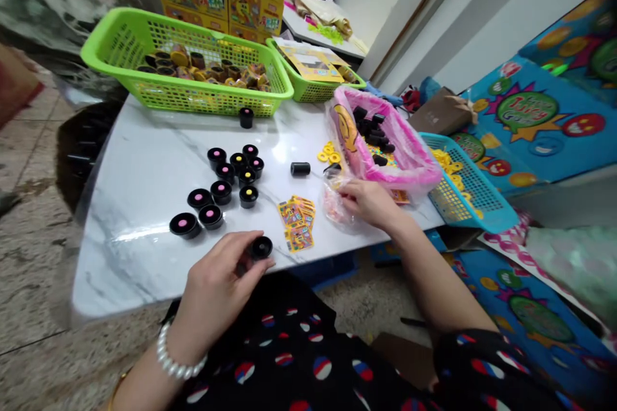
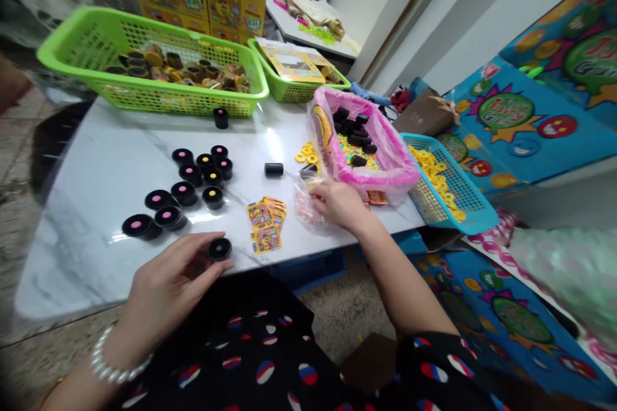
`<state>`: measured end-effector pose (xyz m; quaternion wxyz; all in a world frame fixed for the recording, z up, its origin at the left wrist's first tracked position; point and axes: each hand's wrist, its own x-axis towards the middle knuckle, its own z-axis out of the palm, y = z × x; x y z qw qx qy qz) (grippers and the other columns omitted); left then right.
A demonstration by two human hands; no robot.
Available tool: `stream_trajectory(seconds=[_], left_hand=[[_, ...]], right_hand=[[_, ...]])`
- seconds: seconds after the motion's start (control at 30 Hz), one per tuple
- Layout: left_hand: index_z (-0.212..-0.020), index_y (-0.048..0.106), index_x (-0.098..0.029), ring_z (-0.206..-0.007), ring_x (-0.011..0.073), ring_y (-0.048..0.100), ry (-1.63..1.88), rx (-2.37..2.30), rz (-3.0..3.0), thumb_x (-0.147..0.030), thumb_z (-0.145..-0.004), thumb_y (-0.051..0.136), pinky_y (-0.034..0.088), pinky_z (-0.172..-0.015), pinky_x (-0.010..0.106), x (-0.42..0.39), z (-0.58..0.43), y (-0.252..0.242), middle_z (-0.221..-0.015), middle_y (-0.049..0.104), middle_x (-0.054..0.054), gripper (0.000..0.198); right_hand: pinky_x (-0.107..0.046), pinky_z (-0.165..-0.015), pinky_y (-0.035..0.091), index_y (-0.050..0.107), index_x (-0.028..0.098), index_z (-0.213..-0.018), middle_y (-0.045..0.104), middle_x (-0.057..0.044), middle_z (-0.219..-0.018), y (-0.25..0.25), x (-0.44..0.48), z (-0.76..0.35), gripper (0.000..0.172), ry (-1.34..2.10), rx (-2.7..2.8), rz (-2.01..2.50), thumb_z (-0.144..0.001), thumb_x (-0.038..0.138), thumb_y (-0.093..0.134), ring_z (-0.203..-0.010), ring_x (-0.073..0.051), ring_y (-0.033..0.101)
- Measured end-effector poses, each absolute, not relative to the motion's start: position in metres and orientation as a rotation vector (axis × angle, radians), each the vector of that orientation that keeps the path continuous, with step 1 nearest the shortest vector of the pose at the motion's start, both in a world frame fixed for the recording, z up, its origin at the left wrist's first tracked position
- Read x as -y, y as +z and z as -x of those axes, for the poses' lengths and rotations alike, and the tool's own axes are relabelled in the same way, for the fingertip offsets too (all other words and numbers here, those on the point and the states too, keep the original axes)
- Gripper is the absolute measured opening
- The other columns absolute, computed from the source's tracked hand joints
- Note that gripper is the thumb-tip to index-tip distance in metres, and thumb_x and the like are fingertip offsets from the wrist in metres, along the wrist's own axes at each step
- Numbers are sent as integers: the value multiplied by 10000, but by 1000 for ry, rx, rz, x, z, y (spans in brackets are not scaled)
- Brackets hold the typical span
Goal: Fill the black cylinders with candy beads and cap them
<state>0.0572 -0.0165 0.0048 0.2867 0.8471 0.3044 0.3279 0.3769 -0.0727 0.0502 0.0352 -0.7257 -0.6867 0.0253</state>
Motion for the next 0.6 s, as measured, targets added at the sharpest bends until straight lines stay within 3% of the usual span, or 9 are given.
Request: stream_trajectory(seconds=[0.13,0.37,0.6], left_hand=[[-1124,612,-167,-640,116,612,887,-794,-2279,-324,-886,615,518,-645,243,16,-57,4,-946,671,45,285],[-1125,600,-168,-637,110,606,935,-803,-2269,-293,-887,618,522,-652,248,17,-58,4,-969,662,49,269],[-1135,593,-173,-639,116,605,938,-797,-2259,-296,-892,603,524,-649,257,18,-58,3,-979,669,56,272]], right_hand=[[-246,-678,392,689,147,-785,696,-66,-799,47,67,-373,172,81,2118,2260,-823,108,526,-735,-160,603],[-249,-672,424,711,157,-856,718,-57,-808,49,71,-380,191,23,1913,2250,-844,180,522,-712,-158,625],[-255,-583,457,653,163,-795,668,-26,-670,59,85,-362,122,35,1531,2148,-830,230,557,-604,-145,610]])
